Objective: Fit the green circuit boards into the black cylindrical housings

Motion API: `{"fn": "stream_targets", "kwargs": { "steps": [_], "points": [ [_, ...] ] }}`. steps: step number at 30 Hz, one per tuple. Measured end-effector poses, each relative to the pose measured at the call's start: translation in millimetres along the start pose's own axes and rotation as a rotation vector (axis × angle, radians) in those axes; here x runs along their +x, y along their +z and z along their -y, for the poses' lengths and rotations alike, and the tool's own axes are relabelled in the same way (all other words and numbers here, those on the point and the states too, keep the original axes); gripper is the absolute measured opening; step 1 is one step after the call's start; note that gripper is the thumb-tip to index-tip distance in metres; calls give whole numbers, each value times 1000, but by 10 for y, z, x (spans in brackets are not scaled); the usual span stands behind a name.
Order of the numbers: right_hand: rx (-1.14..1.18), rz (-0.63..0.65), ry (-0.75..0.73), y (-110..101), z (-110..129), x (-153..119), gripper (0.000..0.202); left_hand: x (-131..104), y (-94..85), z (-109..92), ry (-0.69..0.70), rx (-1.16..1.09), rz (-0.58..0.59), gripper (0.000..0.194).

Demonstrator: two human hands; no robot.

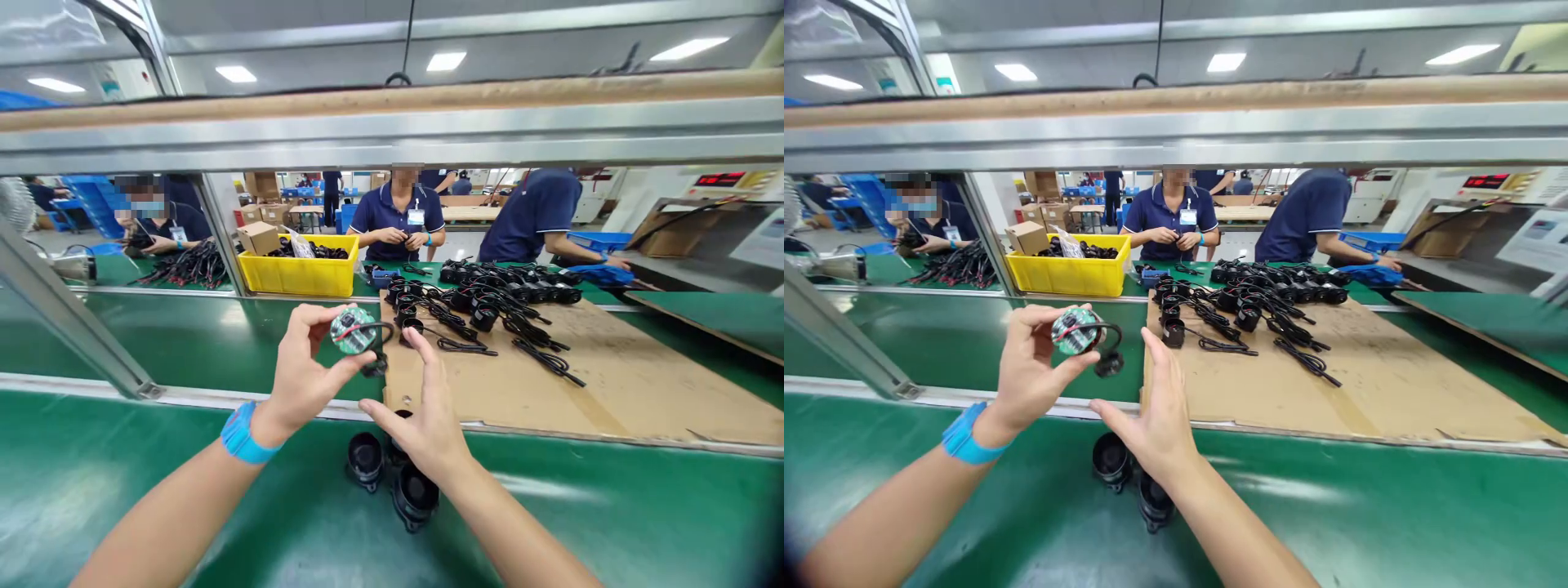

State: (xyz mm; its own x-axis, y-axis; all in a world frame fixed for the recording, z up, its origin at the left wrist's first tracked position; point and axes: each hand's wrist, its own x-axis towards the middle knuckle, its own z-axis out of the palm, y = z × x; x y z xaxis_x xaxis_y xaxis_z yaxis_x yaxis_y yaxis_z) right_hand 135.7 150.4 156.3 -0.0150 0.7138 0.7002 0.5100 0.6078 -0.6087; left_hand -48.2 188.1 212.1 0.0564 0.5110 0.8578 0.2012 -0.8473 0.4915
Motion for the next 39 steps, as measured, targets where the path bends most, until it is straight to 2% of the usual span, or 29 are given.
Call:
{"fn": "stream_targets", "kwargs": {
  "steps": [3,6,9,11,13,15,17,19,22,24,27,31,39],
  "points": [
    [23,-7,-46,-330,235,-229,64,-207,-16,-552,-23,-111,13,61],
    [-67,90,-150,-837,300,-616,43,-680,11,-883,-169,-20,97,67],
    [-326,296,-235,-1310,176,-1069,45,-1389,125,-1009,-353,93,238,62],
    [-511,482,-217,-1491,38,-1338,47,-1865,235,-1023,-512,58,317,61],
    [-635,643,-172,-1530,-75,-1540,43,-2236,342,-1002,-647,50,394,65],
    [-620,742,-137,-1449,-111,-1662,50,-2452,413,-954,-708,115,508,69],
    [-475,779,-110,-1296,-60,-1722,70,-2519,423,-899,-719,210,635,72],
    [-295,757,-99,-1131,31,-1762,76,-2480,366,-860,-709,244,729,76],
    [-118,663,-85,-947,113,-1854,50,-2337,206,-840,-707,64,832,81],
    [-65,612,-52,-888,104,-1931,34,-2247,104,-829,-711,-88,878,74],
    [-13,566,13,-871,65,-2009,28,-2176,27,-796,-724,-144,878,57],
    [26,521,77,-879,76,-2007,28,-2188,42,-759,-725,-157,839,60],
    [46,492,60,-872,127,-1948,26,-2263,101,-839,-678,-176,760,57]
  ]
}}
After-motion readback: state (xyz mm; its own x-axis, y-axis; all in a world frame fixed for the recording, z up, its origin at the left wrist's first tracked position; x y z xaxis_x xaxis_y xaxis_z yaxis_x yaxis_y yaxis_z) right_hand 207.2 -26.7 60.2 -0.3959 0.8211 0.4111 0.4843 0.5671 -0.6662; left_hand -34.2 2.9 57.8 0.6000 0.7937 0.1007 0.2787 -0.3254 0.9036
